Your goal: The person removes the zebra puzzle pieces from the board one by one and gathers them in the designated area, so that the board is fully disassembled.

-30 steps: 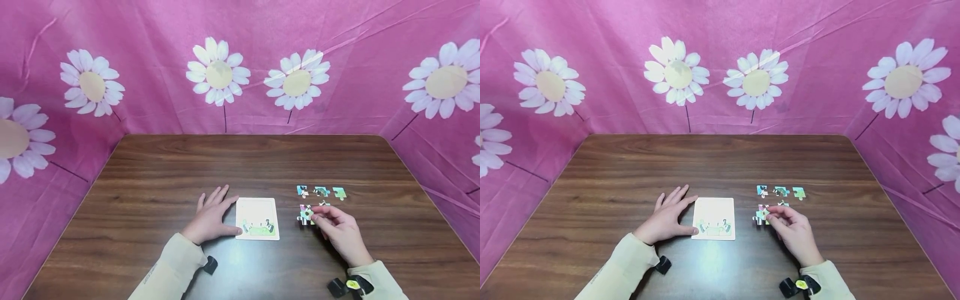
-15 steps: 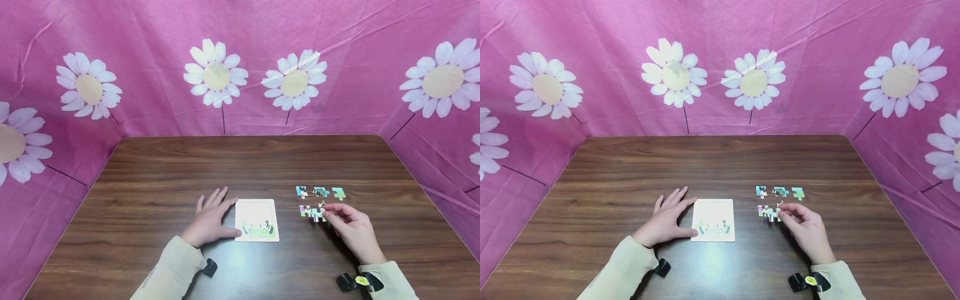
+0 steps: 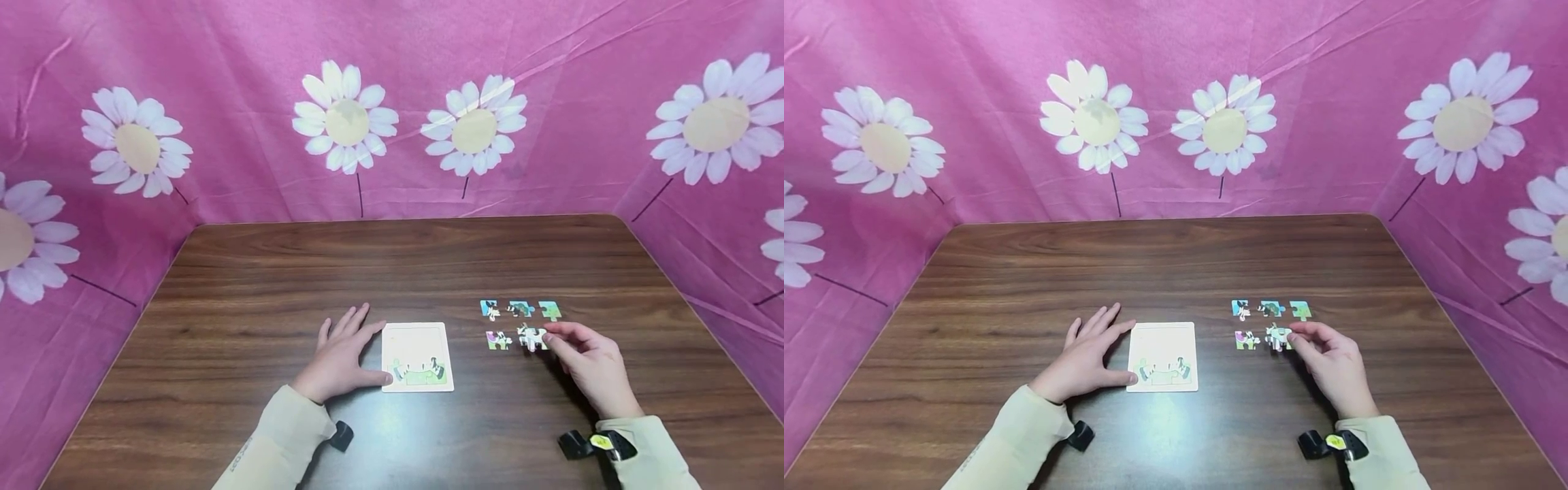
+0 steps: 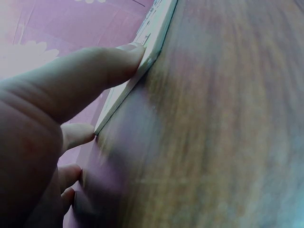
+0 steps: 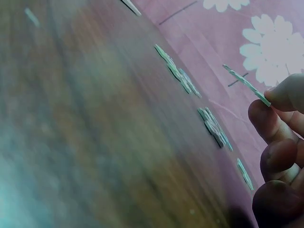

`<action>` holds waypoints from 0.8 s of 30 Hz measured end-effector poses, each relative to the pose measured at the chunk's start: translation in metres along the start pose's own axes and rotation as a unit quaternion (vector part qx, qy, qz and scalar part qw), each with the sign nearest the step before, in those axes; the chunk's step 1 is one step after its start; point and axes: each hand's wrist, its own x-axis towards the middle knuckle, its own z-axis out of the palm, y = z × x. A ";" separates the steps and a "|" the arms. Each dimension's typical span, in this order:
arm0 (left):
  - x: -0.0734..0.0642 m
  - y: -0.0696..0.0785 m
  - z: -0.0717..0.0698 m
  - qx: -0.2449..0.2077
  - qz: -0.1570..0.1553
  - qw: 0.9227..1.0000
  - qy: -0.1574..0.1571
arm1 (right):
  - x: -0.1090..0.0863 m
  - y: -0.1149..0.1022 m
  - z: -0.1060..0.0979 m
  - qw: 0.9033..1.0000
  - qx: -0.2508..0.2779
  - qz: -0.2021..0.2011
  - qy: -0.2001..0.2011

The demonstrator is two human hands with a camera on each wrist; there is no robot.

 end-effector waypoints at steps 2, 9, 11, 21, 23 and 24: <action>-0.001 0.000 0.001 -0.001 -0.003 1.000 -0.004 | 0.000 0.001 -0.002 1.000 -0.006 0.008 -0.002; 0.000 0.000 0.000 -0.002 -0.005 1.000 0.000 | 0.005 0.001 -0.007 0.999 -0.027 0.037 -0.009; 0.001 0.000 -0.001 -0.002 -0.006 1.000 -0.003 | 0.007 0.001 -0.008 0.999 -0.031 0.037 -0.012; 0.001 0.001 -0.003 -0.005 -0.004 1.000 -0.006 | 0.012 0.005 -0.018 0.998 -0.055 0.038 -0.013; 0.001 0.001 -0.003 -0.004 -0.003 1.000 -0.006 | 0.012 0.006 -0.021 0.997 -0.065 0.041 -0.011; 0.001 0.001 -0.002 -0.004 -0.003 1.000 -0.007 | 0.013 0.007 -0.022 0.997 -0.068 0.042 -0.010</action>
